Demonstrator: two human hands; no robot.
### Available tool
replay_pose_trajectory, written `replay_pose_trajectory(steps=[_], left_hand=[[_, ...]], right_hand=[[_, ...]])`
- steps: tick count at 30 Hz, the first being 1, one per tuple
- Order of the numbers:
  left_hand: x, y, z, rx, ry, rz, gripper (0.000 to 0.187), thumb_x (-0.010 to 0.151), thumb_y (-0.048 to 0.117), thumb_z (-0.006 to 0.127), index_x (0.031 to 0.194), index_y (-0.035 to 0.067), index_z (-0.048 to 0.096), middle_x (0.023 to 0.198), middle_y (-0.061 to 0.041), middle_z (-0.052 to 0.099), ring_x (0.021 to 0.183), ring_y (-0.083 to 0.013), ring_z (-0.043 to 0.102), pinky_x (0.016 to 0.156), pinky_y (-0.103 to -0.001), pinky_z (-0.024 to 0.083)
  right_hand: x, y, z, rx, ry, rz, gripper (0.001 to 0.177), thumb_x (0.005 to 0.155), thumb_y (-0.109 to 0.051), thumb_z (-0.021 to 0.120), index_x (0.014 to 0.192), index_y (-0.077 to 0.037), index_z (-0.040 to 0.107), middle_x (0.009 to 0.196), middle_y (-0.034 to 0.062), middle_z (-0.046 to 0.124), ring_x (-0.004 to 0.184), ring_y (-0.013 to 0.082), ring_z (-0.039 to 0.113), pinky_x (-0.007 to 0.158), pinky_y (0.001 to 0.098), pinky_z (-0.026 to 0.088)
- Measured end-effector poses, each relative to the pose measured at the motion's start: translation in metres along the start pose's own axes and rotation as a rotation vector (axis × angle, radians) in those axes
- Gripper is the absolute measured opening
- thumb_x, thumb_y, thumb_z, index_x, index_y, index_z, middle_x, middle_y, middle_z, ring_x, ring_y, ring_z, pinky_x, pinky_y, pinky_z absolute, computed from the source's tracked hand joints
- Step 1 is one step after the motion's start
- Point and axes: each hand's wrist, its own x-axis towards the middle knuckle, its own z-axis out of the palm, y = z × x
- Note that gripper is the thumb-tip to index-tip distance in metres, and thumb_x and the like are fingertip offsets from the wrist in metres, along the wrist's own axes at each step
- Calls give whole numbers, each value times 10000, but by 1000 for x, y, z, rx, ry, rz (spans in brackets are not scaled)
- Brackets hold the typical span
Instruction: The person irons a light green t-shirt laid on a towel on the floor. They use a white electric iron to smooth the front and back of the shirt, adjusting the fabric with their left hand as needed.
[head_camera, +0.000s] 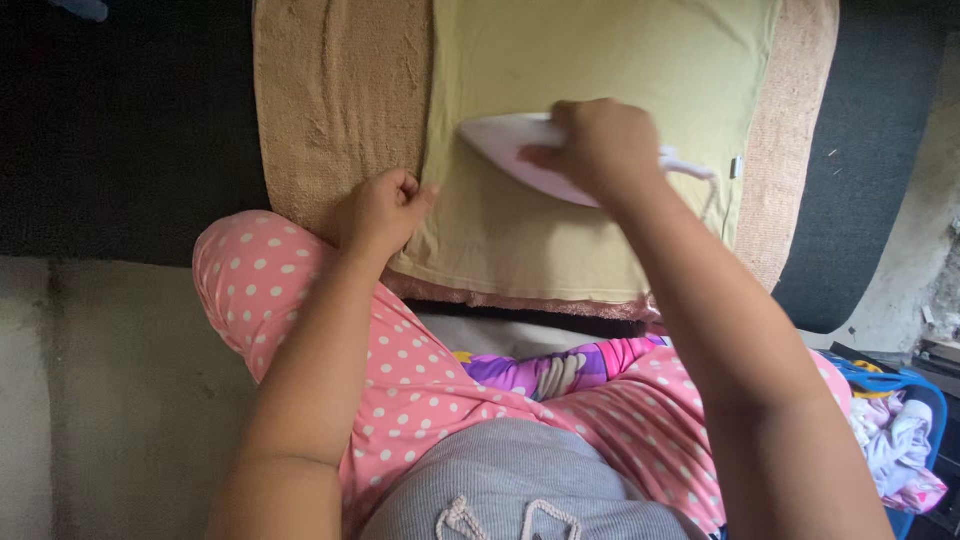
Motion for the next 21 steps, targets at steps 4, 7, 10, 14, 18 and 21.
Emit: replay_pose_trajectory(steps=[4,7,10,14,18,21], left_hand=[[6,-6,-1,22,5,-19,316,893,426,735,836,118,700,631,-19,643,557,-186,598,548,-390,451],[8,-9,-4,-8,-58,-42,290,880,404,734,833,120,696,621,-12,636,544,-166,582,540,-374,443],[11,-11,-4,-26,-107,-62,276,874,380,739,828,112,693,608,-18,622,532,-156,561,534,-370,427],[14,-11,-3,-45,-123,-64,270,859,351,751,814,94,682,607,-6,625,527,-136,558,526,-360,428],[14,-11,-3,-67,-145,-107,260,860,342,742,808,95,679,597,-3,633,518,-136,555,523,-360,424],[12,-10,-1,-41,-114,-103,244,850,342,746,823,106,688,606,-5,642,516,-134,566,516,-363,429]], right_hand=[[4,-20,7,-39,-1,-142,566,834,-661,761,1042,-134,758,847,132,750,814,352,719,703,479,545],[15,4,1,-36,123,-142,574,814,-644,786,1082,-137,764,868,139,751,803,357,720,687,482,544],[37,49,-16,-8,93,69,555,839,-649,785,1060,-140,772,879,140,747,814,360,709,704,483,536],[41,74,-26,23,98,166,575,827,-654,794,1071,-134,768,905,134,749,810,358,710,719,468,547],[24,35,-11,-7,34,31,597,772,-676,794,1066,-157,766,867,143,747,797,367,711,693,480,546],[11,1,-1,-40,-17,-163,547,804,-660,757,1033,-163,759,841,125,744,787,359,713,675,485,546]])
